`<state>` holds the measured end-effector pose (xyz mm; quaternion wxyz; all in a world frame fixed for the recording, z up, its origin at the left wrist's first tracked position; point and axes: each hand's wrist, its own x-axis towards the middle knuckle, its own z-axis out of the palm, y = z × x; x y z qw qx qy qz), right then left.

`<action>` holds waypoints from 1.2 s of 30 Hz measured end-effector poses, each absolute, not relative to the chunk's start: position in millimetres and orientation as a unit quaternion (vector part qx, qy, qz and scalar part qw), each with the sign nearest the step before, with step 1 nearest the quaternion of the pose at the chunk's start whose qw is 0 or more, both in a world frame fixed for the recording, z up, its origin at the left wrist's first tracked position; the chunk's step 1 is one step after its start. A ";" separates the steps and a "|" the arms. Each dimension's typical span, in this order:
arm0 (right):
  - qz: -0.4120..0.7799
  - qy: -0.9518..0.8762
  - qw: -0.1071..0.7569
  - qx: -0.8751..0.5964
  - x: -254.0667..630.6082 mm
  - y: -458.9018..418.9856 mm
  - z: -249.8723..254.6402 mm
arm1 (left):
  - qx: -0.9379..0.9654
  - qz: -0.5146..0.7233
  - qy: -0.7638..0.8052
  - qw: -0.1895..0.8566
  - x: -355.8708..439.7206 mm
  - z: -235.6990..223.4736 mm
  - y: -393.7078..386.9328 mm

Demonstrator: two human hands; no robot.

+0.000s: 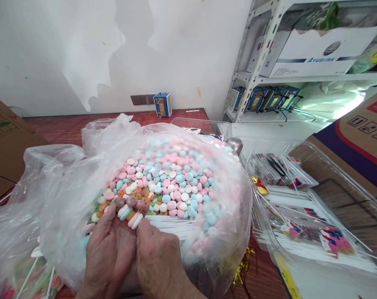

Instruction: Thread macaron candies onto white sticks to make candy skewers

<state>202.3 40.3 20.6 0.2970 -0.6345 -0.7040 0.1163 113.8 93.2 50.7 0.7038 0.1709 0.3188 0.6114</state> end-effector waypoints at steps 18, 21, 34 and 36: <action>0.241 -0.551 0.443 -0.665 243.2 73.2 41.3 | 0.630 0.450 0.455 0.441 108.9 44.6 131.0; 0.185 -0.559 0.384 -0.711 260.2 89.0 37.5 | 0.804 0.324 0.437 0.241 110.0 36.5 152.1; 0.354 -0.520 0.464 -0.624 279.7 109.8 21.0 | 0.702 0.310 0.471 0.434 106.6 40.2 159.7; 0.514 -0.424 0.518 -0.536 286.0 102.8 27.0 | 0.672 0.297 0.432 0.524 101.9 43.8 154.4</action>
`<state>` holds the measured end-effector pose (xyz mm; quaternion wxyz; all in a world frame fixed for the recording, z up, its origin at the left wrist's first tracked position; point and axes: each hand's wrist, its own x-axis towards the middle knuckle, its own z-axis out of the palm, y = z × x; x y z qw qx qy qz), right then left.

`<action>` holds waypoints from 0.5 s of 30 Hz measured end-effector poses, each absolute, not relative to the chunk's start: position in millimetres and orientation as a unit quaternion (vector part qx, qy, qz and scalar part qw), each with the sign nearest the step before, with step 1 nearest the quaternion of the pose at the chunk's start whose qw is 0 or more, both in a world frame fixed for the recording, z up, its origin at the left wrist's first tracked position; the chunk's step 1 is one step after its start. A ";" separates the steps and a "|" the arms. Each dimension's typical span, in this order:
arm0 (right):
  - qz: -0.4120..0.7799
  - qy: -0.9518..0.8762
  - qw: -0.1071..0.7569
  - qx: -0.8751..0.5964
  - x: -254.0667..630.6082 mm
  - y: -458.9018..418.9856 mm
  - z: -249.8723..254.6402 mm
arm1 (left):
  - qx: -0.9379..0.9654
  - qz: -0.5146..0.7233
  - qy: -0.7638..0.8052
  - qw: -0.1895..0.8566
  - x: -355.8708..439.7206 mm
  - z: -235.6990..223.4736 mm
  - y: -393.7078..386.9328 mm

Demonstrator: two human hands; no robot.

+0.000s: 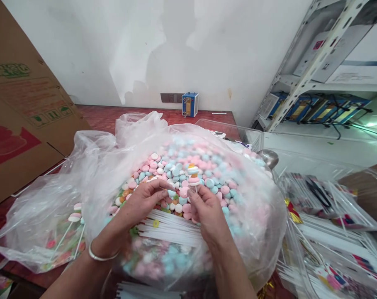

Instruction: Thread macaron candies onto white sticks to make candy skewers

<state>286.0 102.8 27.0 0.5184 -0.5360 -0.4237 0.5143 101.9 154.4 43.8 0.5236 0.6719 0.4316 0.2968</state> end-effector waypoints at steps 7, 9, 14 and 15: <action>0.676 -0.289 0.532 -0.421 279.6 94.2 36.4 | 0.654 0.375 0.348 0.557 108.5 40.2 137.6; 0.662 -0.290 0.534 -0.437 276.5 93.7 34.1 | 0.624 0.395 0.336 0.584 110.9 39.6 135.3; 0.625 -0.302 0.535 -0.482 270.5 92.8 26.5 | 0.566 0.414 0.345 0.624 114.0 39.5 130.5; 0.615 -0.306 0.540 -0.487 268.8 92.7 24.5 | 0.561 0.416 0.347 0.626 114.6 38.3 129.6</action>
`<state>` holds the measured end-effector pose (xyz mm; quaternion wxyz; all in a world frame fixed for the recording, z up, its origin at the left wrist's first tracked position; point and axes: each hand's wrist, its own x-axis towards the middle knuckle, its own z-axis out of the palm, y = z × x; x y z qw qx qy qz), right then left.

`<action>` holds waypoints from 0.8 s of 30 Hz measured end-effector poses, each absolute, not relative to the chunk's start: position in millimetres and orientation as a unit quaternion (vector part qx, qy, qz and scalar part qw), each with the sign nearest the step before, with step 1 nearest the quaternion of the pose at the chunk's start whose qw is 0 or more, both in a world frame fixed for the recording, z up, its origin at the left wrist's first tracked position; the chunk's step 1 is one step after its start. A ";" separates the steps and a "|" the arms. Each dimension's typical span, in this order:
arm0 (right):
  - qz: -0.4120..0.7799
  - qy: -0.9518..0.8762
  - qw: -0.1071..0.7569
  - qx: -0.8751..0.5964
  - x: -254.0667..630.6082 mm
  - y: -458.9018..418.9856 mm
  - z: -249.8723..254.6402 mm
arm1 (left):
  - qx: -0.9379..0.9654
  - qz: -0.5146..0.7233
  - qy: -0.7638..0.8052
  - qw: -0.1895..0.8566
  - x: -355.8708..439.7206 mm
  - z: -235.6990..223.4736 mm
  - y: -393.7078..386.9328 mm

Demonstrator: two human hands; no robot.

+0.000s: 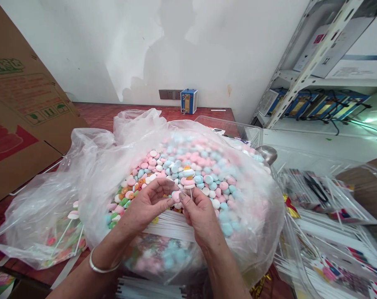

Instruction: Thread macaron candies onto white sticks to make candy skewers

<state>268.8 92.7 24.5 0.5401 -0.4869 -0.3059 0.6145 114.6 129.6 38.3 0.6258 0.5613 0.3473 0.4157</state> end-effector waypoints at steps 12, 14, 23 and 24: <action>0.512 -0.369 0.622 -0.464 255.9 83.9 18.9 | 0.486 0.434 0.381 0.656 120.0 30.3 125.3; 0.502 -0.365 0.635 -0.460 254.5 84.8 19.7 | 0.491 0.412 0.371 0.672 119.7 33.6 123.0; 0.485 -0.419 0.557 -0.528 257.5 66.7 28.0 | 0.482 0.431 0.409 0.643 120.1 30.5 127.9; 0.488 -0.432 0.532 -0.540 258.9 59.7 31.2 | 0.469 0.439 0.412 0.646 119.1 29.6 129.8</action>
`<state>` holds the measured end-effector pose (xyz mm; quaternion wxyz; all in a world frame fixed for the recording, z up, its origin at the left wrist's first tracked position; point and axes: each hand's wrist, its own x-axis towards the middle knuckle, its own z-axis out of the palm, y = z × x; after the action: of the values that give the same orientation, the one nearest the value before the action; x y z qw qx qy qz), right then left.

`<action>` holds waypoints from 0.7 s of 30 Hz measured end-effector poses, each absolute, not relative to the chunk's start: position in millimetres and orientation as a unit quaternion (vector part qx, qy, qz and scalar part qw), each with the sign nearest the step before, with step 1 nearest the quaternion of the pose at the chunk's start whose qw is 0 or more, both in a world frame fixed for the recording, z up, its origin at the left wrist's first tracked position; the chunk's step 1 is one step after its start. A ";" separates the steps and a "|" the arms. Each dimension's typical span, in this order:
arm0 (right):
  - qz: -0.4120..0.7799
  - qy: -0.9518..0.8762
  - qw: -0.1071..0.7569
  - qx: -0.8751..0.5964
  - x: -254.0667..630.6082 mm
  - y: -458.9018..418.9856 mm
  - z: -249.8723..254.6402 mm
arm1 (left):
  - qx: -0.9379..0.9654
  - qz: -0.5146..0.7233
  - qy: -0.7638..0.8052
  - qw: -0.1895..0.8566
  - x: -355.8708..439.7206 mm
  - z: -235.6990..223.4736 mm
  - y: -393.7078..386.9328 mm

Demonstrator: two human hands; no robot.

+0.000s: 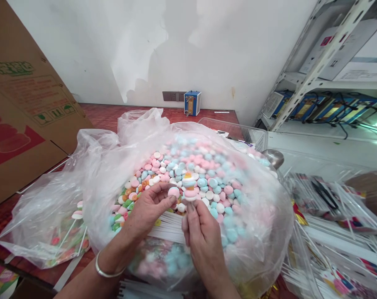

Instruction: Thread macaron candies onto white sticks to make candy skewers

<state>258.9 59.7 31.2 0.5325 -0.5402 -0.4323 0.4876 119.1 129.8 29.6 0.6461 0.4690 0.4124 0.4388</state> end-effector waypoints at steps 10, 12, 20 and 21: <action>0.616 -0.402 0.391 -0.553 271.7 17.0 41.7 | 0.415 0.471 0.410 0.661 113.6 22.8 136.5; 0.627 -0.390 0.387 -0.552 272.5 18.0 40.3 | 0.423 0.459 0.404 0.669 113.3 24.6 134.6; 0.614 -0.374 0.407 -0.563 269.5 18.3 45.7 | 0.430 0.452 0.399 0.672 113.2 31.1 132.1; 0.620 -0.371 0.404 -0.561 269.3 18.0 45.7 | 0.427 0.456 0.410 0.665 113.7 31.2 132.3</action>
<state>269.3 18.0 45.7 0.4038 -0.5605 -0.3714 0.6203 113.7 132.3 31.2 0.6649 0.4273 0.4096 0.4556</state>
